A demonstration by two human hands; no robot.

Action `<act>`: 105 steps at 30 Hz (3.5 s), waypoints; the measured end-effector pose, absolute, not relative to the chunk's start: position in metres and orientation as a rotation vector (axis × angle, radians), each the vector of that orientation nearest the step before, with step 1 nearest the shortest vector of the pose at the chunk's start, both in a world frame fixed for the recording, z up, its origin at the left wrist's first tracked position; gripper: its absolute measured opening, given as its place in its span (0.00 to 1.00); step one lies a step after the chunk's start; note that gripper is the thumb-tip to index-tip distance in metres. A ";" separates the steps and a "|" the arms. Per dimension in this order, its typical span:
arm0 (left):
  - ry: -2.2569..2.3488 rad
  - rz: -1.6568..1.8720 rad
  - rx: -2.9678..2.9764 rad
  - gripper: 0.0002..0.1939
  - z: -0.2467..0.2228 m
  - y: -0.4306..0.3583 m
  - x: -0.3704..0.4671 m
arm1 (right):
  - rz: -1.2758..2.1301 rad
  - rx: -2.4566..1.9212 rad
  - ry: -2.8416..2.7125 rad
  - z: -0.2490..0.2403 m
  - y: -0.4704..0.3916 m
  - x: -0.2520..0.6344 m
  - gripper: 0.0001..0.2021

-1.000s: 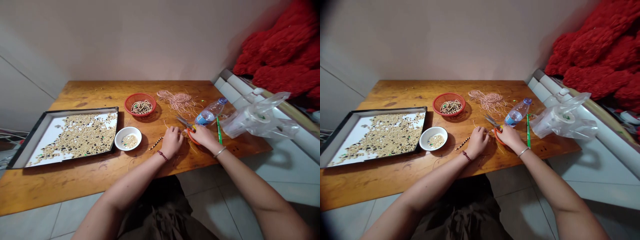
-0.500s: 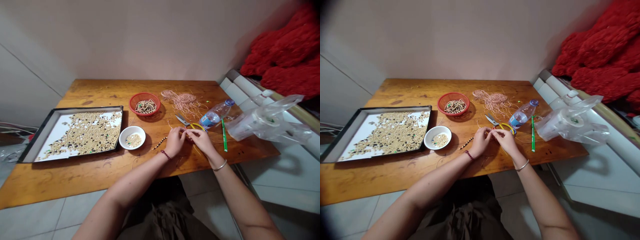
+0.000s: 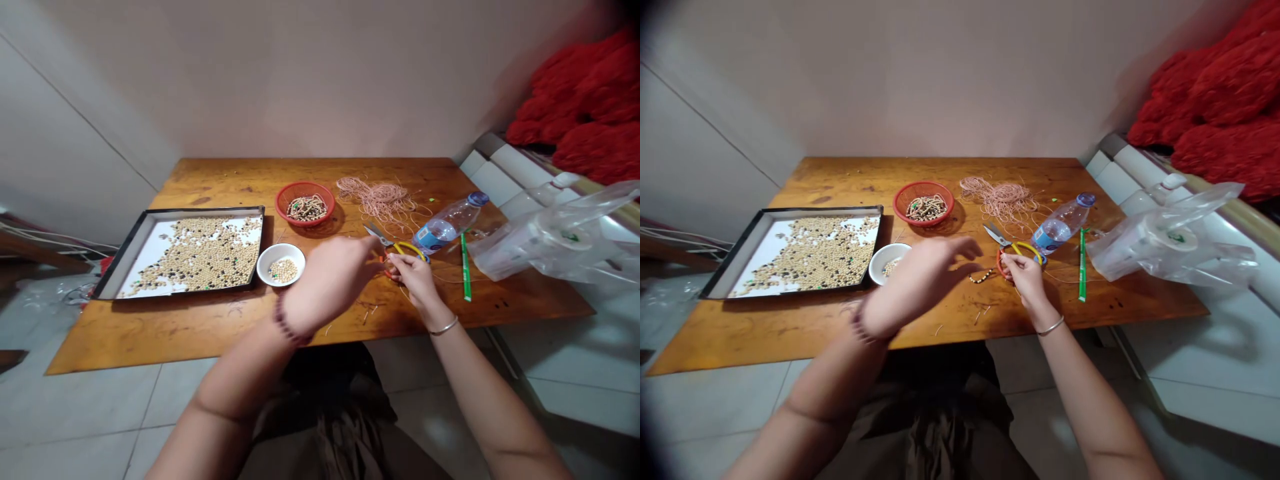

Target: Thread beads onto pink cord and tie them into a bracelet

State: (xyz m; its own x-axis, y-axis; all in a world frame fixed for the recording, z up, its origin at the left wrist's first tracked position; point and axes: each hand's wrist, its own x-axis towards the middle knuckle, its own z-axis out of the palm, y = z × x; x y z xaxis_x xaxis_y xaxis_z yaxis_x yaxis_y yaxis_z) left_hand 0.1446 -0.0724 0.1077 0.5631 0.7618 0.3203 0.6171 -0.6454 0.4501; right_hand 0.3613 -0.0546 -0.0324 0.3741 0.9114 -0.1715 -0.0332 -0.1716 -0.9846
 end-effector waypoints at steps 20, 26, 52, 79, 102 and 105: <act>1.899 0.126 2.423 0.09 -0.013 -0.136 0.045 | 0.872 -1.324 -0.801 -0.028 -0.061 0.355 0.17; 1.894 0.097 2.385 0.10 -0.006 -0.134 0.040 | 0.852 -1.297 -0.786 -0.018 -0.069 0.353 0.17; 1.893 0.294 2.321 0.05 -0.013 -0.133 0.036 | 0.737 -1.230 -0.847 0.032 -0.085 0.347 0.13; 1.121 1.202 2.473 0.10 0.034 -0.025 0.072 | 1.297 -0.940 -1.331 0.029 -0.010 0.251 0.22; 1.499 1.235 2.694 0.08 0.004 -0.018 0.057 | 1.096 -1.051 -1.725 0.003 -0.005 0.248 0.16; 1.456 1.356 2.569 0.07 0.004 -0.016 0.056 | 1.057 -1.065 -1.755 -0.002 -0.002 0.249 0.15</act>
